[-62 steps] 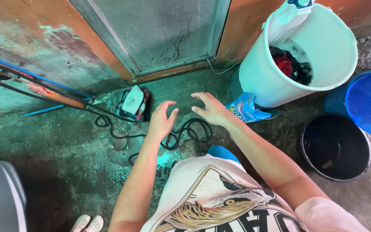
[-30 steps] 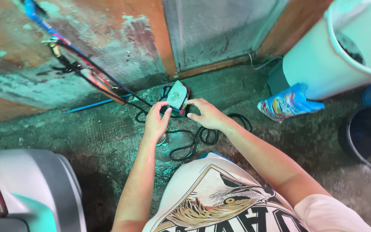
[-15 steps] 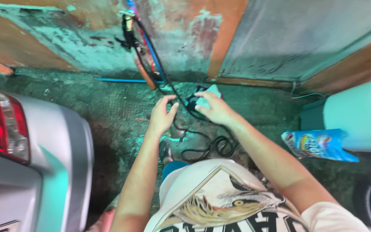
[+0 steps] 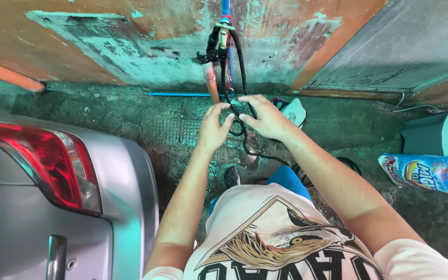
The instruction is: The person cleans clothes by hand in a small portable washing machine, rinses them with a sprayer, and stirs the water with their hands.
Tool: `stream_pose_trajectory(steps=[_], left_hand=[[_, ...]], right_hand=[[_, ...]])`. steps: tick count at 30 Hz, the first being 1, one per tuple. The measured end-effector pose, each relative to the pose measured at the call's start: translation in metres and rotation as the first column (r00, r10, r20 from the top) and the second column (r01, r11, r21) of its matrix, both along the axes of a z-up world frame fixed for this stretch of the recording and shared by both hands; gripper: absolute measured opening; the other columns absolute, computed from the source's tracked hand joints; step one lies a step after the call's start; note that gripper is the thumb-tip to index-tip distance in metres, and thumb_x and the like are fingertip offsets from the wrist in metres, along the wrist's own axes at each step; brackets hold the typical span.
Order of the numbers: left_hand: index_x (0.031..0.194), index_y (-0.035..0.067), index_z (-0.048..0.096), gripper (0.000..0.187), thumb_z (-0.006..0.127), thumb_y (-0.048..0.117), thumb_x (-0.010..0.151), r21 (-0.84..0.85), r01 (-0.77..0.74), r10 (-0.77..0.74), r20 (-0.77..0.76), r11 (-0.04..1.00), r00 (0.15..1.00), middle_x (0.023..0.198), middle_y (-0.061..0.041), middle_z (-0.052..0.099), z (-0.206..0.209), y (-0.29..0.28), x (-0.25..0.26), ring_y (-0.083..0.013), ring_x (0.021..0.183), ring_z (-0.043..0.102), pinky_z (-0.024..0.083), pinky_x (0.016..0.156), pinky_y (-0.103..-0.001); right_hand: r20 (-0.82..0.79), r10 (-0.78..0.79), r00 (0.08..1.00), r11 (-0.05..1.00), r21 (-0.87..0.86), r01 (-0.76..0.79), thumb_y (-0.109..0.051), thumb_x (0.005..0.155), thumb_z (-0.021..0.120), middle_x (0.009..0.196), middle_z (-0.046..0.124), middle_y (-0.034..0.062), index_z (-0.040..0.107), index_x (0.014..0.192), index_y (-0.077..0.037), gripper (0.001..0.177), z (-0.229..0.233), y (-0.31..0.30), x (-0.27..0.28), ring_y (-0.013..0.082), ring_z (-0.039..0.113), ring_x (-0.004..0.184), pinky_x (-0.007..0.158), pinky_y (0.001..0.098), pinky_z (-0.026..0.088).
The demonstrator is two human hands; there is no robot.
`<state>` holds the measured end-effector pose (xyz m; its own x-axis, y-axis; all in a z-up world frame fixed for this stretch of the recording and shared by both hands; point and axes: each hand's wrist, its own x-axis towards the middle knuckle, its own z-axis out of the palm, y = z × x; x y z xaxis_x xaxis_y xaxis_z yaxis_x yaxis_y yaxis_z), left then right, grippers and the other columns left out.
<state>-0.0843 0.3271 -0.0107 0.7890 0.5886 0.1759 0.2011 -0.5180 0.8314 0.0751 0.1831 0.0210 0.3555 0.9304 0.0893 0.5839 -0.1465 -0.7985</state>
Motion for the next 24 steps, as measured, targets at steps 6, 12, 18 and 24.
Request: stream_pose_trajectory(steps=[6, 12, 18, 24], left_hand=[[0.124, 0.005, 0.063, 0.036, 0.072, 0.018, 0.092, -0.04, -0.023, 0.022, -0.024, 0.999, 0.999, 0.128, -0.019, 0.063, -0.007, 0.031, 0.013, -0.0366, 0.123, 0.062, 0.049, 0.105, -0.041], [0.125, 0.005, 0.063, 0.037, 0.072, 0.019, 0.092, -0.047, -0.042, 0.045, 0.055, 0.998, 0.997, 0.127, -0.019, 0.064, -0.01, 0.058, 0.032, -0.0354, 0.119, 0.063, 0.05, 0.103, -0.04], [0.125, 0.004, 0.063, 0.037, 0.074, 0.018, 0.092, -0.039, -0.026, 0.028, 0.053, 0.999, 0.998, 0.123, -0.019, 0.066, -0.023, 0.1, 0.038, -0.0352, 0.115, 0.064, 0.05, 0.101, -0.041], [0.124, 0.004, 0.063, 0.036, 0.073, 0.018, 0.092, -0.056, 0.076, -0.077, -0.026, 0.996, 0.997, 0.123, -0.019, 0.067, -0.016, 0.164, 0.027, -0.0364, 0.117, 0.065, 0.051, 0.102, -0.042]], right_hand=[[-0.034, -0.005, 0.999, 1.0, 0.02, 0.006, -0.022, 0.092, 0.074, 0.13, 0.061, 0.0214, 0.057, 0.137, -0.007, 0.05, 0.008, 0.031, 0.015, 0.0369, 0.058, 0.125, 0.106, 0.0429, 0.046], [0.075, 0.031, 0.997, 0.999, 0.027, -0.033, -0.022, 0.091, 0.074, 0.122, 0.063, 0.0208, 0.061, 0.133, -0.007, 0.047, 0.028, 0.073, 0.05, 0.0371, 0.061, 0.121, 0.104, 0.0434, 0.048], [0.409, 0.048, 0.911, 0.999, -0.005, -0.051, -0.021, 0.084, 0.076, 0.119, 0.066, 0.0198, 0.067, 0.122, -0.006, 0.042, 0.018, 0.159, 0.065, 0.0394, 0.059, 0.116, 0.099, 0.0476, 0.047], [0.776, 0.236, 0.584, 0.931, -0.354, 0.094, -0.025, 0.094, 0.061, 0.125, 0.068, 0.0091, 0.074, 0.117, -0.018, 0.028, -0.037, 0.259, 0.08, 0.0315, 0.056, 0.133, 0.104, 0.0571, 0.037]])
